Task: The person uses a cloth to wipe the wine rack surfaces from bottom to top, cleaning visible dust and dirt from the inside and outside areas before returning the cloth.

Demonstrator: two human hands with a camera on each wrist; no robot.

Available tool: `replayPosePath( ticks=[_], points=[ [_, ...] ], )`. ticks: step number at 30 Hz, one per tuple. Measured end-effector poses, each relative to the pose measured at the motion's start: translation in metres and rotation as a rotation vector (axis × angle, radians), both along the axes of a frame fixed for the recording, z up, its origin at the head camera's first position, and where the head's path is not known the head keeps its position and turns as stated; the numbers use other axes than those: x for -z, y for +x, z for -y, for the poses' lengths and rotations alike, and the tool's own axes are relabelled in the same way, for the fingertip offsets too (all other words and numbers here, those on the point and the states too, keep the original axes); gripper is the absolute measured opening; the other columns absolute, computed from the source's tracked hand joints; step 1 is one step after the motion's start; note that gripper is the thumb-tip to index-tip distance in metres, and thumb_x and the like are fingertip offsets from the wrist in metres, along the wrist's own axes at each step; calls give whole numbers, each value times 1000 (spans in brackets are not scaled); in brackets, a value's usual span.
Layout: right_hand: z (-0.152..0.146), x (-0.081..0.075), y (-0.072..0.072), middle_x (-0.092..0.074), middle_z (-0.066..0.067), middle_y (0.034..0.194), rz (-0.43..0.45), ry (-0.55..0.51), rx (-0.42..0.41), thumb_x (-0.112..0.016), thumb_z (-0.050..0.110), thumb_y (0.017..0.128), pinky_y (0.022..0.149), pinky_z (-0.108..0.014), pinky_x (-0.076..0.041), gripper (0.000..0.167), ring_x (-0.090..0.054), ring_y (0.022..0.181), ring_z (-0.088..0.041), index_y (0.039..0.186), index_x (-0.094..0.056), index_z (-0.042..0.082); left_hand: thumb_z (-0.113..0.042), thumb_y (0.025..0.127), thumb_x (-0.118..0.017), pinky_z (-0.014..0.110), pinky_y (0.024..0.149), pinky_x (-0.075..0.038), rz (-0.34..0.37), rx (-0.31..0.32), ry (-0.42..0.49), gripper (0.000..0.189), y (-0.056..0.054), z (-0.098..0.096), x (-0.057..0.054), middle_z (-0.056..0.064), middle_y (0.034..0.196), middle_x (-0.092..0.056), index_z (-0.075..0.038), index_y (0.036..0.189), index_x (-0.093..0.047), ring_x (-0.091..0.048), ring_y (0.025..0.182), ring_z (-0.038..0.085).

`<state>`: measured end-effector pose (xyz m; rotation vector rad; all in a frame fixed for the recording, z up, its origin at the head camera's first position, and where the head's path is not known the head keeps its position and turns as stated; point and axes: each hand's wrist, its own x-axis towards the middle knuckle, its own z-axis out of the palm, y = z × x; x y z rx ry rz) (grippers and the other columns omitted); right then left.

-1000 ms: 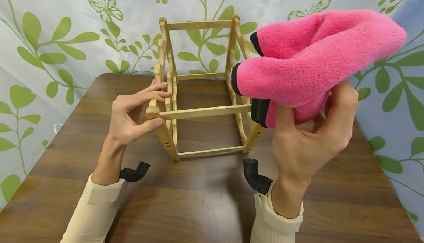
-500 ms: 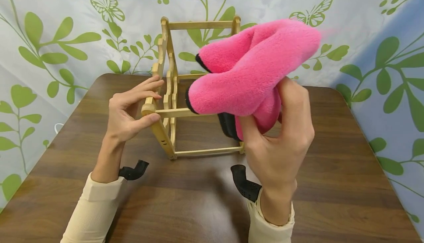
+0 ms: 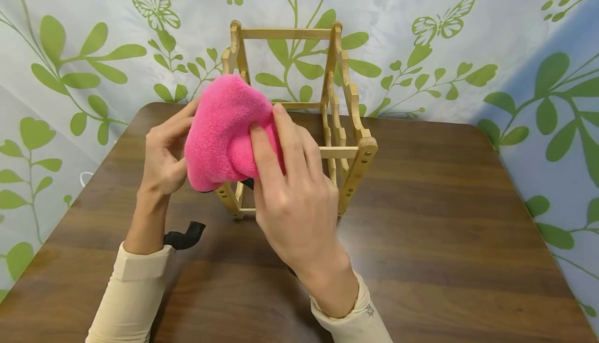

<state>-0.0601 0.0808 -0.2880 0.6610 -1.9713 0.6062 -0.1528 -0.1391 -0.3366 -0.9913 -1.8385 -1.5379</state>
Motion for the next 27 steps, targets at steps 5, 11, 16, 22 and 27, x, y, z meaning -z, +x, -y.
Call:
replayPosePath(
  ticks=[5, 11, 16, 22, 27],
  points=[
    [-4, 4, -2, -49, -21, 143, 108, 178, -12, -71, 7, 83, 89, -51, -53, 48, -49, 127, -38, 129, -59, -2, -30, 88, -74, 41, 109, -39, 125, 38, -46, 71, 5, 4, -5, 25, 143, -48, 13, 137, -48, -47, 132, 34],
    [0, 12, -8, -50, -18, 142, 151, 220, -31, -70, 8, 85, 87, -47, -55, 50, -52, 124, -34, 131, -54, -1, 10, 82, -69, 36, 104, -44, 220, 90, -66, 53, 12, 6, -12, 22, 143, -49, 11, 133, -54, -48, 133, 30],
    [0, 14, -13, -56, -18, 134, 123, 187, -27, -65, 2, 84, 88, -47, -55, 43, -57, 113, -35, 126, -56, -1, 14, 81, -68, 37, 103, -45, 215, 112, -50, 39, 11, 7, -12, 23, 141, -50, 15, 120, -63, -44, 135, 31],
    [-7, 12, -14, -59, -17, 130, 139, 174, -25, -64, 0, 83, 87, -48, -55, 40, -57, 111, -35, 123, -57, -1, -27, 88, -77, 37, 103, -44, 188, 113, -56, 54, 8, 10, -8, 25, 141, -50, 17, 115, -64, -46, 134, 34],
    [-20, 8, -12, -58, -16, 130, 201, 171, 10, -68, 1, 80, 79, -54, -56, 46, -56, 113, -34, 125, -57, 1, -35, 84, -79, 35, 106, -41, 201, 116, -44, 60, 9, 10, -7, 22, 143, -49, 16, 113, -66, -45, 134, 33]
  ],
)
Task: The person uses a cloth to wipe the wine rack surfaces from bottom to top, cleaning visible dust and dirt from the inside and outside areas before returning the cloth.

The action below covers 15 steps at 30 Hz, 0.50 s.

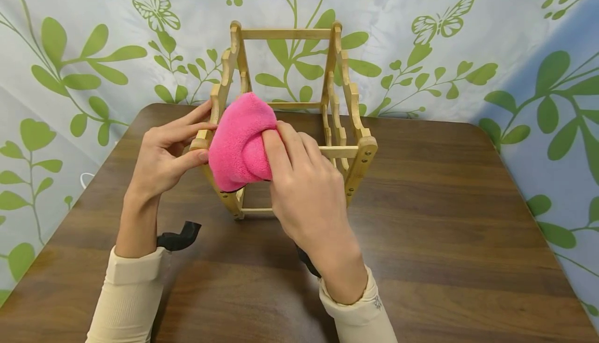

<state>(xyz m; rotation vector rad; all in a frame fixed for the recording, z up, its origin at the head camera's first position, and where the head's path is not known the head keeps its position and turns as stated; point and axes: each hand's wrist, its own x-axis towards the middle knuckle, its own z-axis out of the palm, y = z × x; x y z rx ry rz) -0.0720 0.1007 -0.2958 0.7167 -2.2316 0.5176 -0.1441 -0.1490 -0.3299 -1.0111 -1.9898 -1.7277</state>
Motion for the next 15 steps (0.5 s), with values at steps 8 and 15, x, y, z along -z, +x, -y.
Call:
replayPosePath(
  ticks=[8, 15],
  points=[
    [-13, -3, -1, -57, -18, 126, 54, -5, 16, -75, 0, 76, 73, -55, -56, 52, -57, 105, -35, 124, -55, 2, -24, 83, -80, 38, 107, -40, 30, 65, 19, 56, 2, 3, -4, 24, 147, -43, 19, 114, -63, -41, 136, 35],
    [-12, -2, -4, -57, -21, 119, 25, 6, -6, -75, -2, 76, 67, -54, -57, 49, -57, 102, -35, 120, -55, 1, -24, 78, -82, 38, 104, -43, 52, 102, 50, 61, 2, 4, -5, 24, 147, -43, 21, 114, -62, -42, 135, 38]
  ],
)
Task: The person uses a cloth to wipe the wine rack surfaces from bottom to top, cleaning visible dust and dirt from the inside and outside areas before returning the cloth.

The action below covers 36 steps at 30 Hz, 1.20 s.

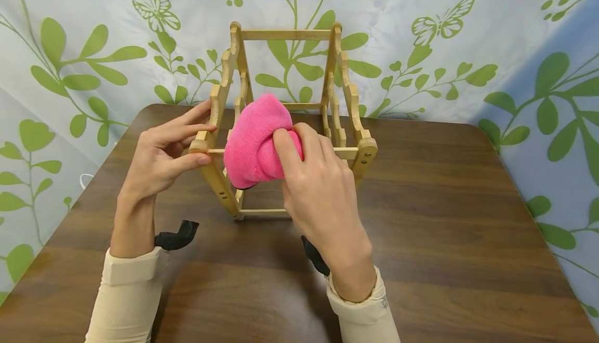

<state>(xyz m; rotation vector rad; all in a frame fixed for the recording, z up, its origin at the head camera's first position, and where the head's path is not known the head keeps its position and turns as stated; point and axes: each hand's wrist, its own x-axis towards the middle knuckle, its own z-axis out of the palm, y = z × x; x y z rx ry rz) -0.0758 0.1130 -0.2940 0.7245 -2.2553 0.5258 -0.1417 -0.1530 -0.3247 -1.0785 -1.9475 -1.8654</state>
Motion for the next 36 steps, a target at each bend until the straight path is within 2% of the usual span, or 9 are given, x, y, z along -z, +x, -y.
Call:
replayPosePath(
  ticks=[5, 8, 15, 22, 28, 32, 36],
  points=[
    [0, 0, 0, -57, -21, 115, -1, 15, -16, -78, -1, 74, 61, -54, -57, 49, -58, 99, -35, 117, -55, 3, -24, 78, -83, 40, 105, -42, -9, 23, 25, 61, 0, 1, 1, 27, 146, -42, 22, 113, -62, -41, 135, 39],
    [3, 0, 2, -58, -21, 114, -23, 17, -22, -75, -3, 76, 59, -54, -56, 44, -59, 97, -37, 115, -55, 4, -24, 78, -84, 41, 104, -43, -17, 30, 37, 61, 0, 3, 0, 29, 146, -42, 22, 111, -62, -42, 134, 41],
    [6, -3, 8, -58, -20, 113, -26, 34, -11, -71, -5, 79, 64, -53, -57, 41, -59, 97, -38, 116, -56, 3, -28, 80, -83, 41, 104, -42, -3, 34, 14, 64, 0, 7, 0, 29, 145, -42, 23, 112, -61, -40, 136, 40],
    [-8, -10, 16, -60, -17, 118, 15, 48, 83, -71, -7, 77, 63, -56, -56, 46, -58, 102, -36, 120, -57, 2, -27, 82, -82, 35, 102, -45, 10, 35, 8, 62, 0, 7, -1, 28, 146, -43, 23, 113, -60, -41, 136, 39],
    [-24, -17, 23, -60, -15, 121, 52, 37, 151, -72, -9, 72, 64, -59, -55, 51, -58, 106, -35, 120, -59, 1, -18, 84, -81, 42, 110, -36, 28, 45, 61, 56, -2, 10, 0, 31, 144, -42, 24, 115, -58, -38, 137, 39],
    [-30, -19, 25, -60, -13, 128, 61, 20, 146, -75, -7, 71, 69, -60, -55, 57, -59, 109, -36, 124, -60, 3, -16, 85, -80, 41, 111, -34, 38, 40, 66, 56, -2, 11, 0, 31, 144, -43, 23, 117, -57, -38, 138, 39],
    [-30, -18, 23, -53, -12, 140, 17, -55, 104, -76, 0, 75, 82, -59, -54, 63, -57, 119, -32, 134, -56, 4, -9, 85, -79, 39, 111, -35, 55, 2, 60, 51, 1, 13, -3, 30, 142, -46, 21, 119, -57, -41, 136, 38]
  ],
)
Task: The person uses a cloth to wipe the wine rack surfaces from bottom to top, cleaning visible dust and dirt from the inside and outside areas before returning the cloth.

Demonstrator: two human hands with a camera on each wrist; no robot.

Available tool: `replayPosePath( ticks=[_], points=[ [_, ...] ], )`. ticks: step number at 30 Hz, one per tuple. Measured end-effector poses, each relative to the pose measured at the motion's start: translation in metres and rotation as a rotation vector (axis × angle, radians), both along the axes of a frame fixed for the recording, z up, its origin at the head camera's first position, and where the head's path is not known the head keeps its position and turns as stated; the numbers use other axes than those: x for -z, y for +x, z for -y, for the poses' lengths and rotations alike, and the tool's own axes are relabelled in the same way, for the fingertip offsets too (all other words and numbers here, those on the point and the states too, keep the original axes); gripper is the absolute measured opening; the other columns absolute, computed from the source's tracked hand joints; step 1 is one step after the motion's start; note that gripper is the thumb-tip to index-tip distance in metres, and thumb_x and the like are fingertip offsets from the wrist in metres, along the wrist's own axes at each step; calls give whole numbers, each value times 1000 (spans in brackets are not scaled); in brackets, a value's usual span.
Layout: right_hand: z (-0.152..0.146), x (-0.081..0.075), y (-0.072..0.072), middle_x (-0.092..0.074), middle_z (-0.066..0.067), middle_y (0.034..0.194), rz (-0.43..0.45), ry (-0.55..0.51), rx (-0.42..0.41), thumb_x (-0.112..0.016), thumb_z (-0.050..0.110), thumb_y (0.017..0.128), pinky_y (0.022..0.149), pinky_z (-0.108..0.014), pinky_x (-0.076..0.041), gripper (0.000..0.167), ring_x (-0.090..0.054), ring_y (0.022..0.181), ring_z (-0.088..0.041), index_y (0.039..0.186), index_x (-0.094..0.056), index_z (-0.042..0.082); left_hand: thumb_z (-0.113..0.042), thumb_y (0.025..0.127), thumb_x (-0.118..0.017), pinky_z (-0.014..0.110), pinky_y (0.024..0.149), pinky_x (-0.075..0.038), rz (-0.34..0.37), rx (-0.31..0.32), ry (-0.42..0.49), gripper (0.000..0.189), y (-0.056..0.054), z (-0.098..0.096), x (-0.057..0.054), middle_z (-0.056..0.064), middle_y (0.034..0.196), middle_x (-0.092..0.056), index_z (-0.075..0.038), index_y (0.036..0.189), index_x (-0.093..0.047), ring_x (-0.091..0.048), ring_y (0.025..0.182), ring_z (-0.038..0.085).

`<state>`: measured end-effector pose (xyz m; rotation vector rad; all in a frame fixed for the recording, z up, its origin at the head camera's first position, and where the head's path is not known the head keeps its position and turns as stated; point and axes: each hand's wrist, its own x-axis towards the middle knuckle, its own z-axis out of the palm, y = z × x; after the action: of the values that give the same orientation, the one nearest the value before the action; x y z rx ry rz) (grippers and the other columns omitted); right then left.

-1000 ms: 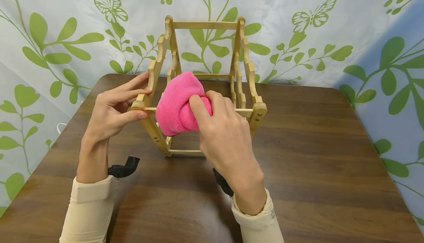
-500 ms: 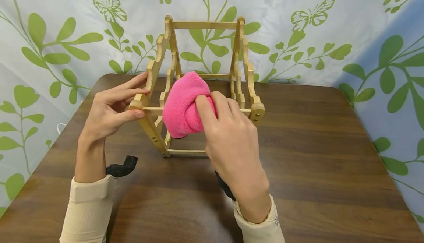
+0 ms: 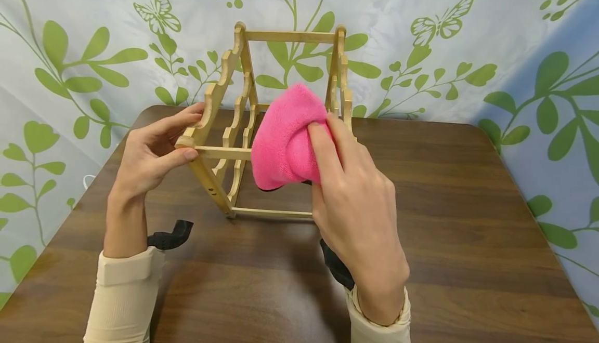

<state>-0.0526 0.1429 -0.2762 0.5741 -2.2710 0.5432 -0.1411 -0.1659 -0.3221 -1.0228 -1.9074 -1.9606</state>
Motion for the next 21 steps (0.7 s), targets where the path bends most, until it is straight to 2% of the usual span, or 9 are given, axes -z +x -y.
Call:
replayPosePath(
  ticks=[3, 6, 7, 9, 11, 14, 18, 21],
  points=[
    [9, 2, -3, -50, -12, 143, -101, -130, -71, -74, 2, 77, 91, -56, -51, 64, -55, 123, -31, 138, -54, 5, -3, 85, -78, 39, 109, -37, 4, -27, -9, 45, 2, 2, -2, 30, 141, -47, 21, 118, -59, -43, 134, 37],
    [27, 2, -6, -53, -15, 140, -233, -277, -181, -71, -3, 79, 97, -53, -49, 56, -55, 122, -34, 133, -58, 3, -4, 85, -78, 38, 109, -38, 0, -30, -13, 43, 2, 3, -3, 29, 138, -51, 20, 116, -60, -46, 132, 36],
    [35, 1, -7, -54, -18, 137, -273, -307, -211, -71, -4, 80, 98, -52, -48, 52, -55, 121, -36, 130, -60, 2, -4, 85, -77, 38, 109, -38, -1, -27, -15, 43, 2, 3, -3, 28, 137, -52, 20, 117, -60, -47, 132, 36],
    [49, 2, -10, -55, -23, 135, -320, -318, -244, -70, -4, 83, 100, -51, -46, 44, -55, 120, -40, 126, -62, 0, -7, 88, -76, 35, 101, -46, 0, -23, -21, 43, 2, 3, -3, 25, 132, -58, 19, 119, -60, -49, 130, 35],
    [62, 6, -12, -54, -27, 134, -326, -282, -251, -68, -4, 87, 101, -51, -46, 37, -54, 119, -43, 124, -62, -2, -10, 90, -74, 32, 95, -51, -9, -24, -24, 42, 1, 3, -3, 21, 128, -61, 18, 119, -60, -51, 129, 34],
    [76, 17, -19, -53, -27, 135, -309, -163, -194, -66, 1, 91, 99, -46, -48, 33, -53, 118, -43, 123, -64, -3, -11, 93, -70, 31, 87, -55, -35, -36, -30, 40, 0, 3, -2, 17, 125, -65, 17, 120, -62, -54, 126, 32],
    [87, 32, -27, -56, -20, 137, -323, 10, -99, -64, 6, 93, 97, -39, -51, 31, -54, 119, -39, 124, -67, 2, -6, 92, -69, 32, 93, -52, -72, -49, -17, 35, -1, 3, 0, 14, 125, -65, 14, 119, -63, -61, 117, 29],
    [92, 39, -29, -56, -16, 138, -331, 107, -47, -63, 12, 93, 97, -37, -50, 33, -53, 123, -36, 126, -67, 7, -3, 92, -68, 32, 91, -53, -82, -46, -4, 32, -1, 4, 0, 14, 124, -66, 12, 119, -65, -63, 111, 28]
  ],
)
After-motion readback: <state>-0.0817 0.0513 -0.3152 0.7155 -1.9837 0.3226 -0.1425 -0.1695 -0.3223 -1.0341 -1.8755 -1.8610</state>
